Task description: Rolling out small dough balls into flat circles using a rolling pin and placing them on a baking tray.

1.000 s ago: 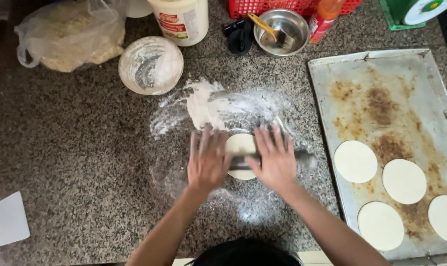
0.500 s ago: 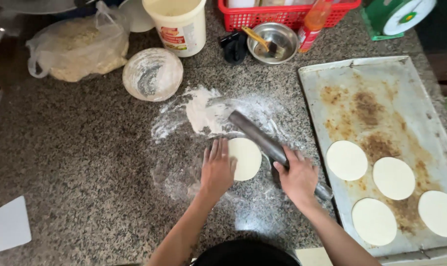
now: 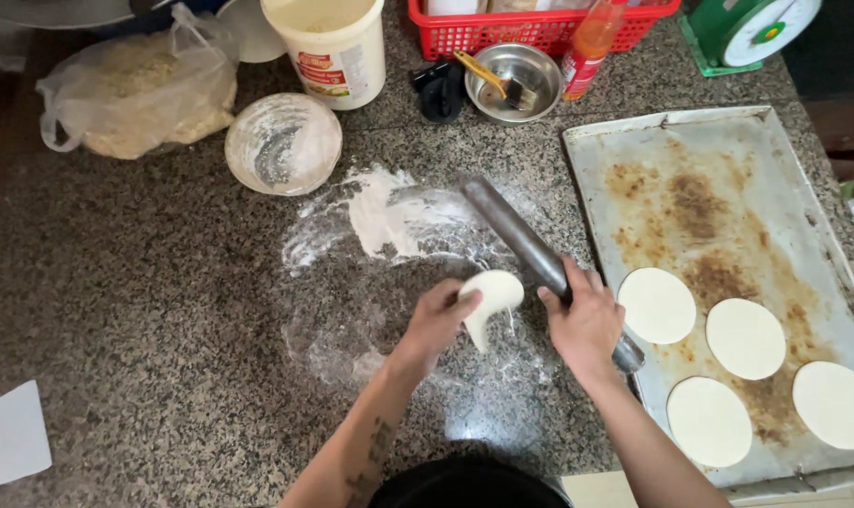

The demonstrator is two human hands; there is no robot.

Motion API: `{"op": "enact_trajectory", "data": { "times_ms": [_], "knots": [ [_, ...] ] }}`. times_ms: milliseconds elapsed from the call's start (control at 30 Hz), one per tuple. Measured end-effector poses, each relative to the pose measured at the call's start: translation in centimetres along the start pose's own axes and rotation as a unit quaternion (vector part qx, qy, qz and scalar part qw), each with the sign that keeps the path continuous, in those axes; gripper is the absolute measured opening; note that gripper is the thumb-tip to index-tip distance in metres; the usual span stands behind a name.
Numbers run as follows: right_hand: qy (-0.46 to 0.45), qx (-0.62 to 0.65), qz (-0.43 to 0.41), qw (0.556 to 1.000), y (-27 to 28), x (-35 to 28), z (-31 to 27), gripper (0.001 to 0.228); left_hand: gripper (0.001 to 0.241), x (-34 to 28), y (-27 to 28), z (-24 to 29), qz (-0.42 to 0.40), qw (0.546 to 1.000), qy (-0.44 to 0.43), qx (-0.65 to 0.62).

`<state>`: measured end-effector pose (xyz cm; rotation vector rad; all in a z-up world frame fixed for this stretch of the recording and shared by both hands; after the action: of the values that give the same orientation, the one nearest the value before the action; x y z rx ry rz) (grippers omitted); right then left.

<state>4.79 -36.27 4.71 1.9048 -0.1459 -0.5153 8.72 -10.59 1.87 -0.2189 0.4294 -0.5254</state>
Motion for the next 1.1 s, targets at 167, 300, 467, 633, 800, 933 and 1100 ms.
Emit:
{"op": "enact_trajectory", "data": {
  "times_ms": [167, 300, 467, 633, 800, 933, 1100],
  "knots": [
    [0.075, -0.065, 0.005, 0.995, -2.4, -0.5, -2.9, 0.055, 0.047, -4.1, 3.5, 0.3, 0.052, 0.937, 0.087, 0.333],
    [0.228, -0.169, -0.01, 0.959, -6.6, -3.5, -4.0, 0.06, 0.075, -5.3, 4.6, -2.7, 0.183, 0.65, -0.091, 0.732],
    [0.299, -0.159, -0.027, 0.941, -8.4, -6.3, -4.7, 0.067, 0.07, -7.3, 4.5, -2.4, 0.044, 0.709, -0.036, 0.703],
    [0.247, -0.168, -0.072, 0.952, -3.9, -1.3, -10.2, 0.067, 0.077, -1.6, 5.0, 3.5, 0.042, 0.666, 0.094, 0.739],
    [0.167, -0.103, -0.122, 0.973, -1.8, 6.7, -11.7, 0.083, 0.08, 5.4, 7.5, 6.3, 0.1, 0.711, 0.089, 0.69],
    [0.162, -0.17, -0.119, 0.965, -4.3, 0.9, -9.5, 0.085, 0.072, -1.1, 4.7, 3.1, 0.058, 0.661, 0.052, 0.746],
    [0.295, -0.211, 0.134, 0.922, -7.0, -1.5, -6.6, 0.062, 0.065, -4.0, 3.3, -1.4, 0.067, 0.632, -0.022, 0.772]
  ]
}}
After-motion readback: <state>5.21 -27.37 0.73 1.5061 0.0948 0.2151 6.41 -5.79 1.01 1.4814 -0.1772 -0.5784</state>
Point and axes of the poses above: each hand's wrist, its own x-axis towards the middle knuckle, its own y-axis out of the back of the hand, z = x × y, the point moved 5 cm from there along x, towards the middle knuckle, and after that the axes turned 15 degrees about -z, right-handed, at the moved point
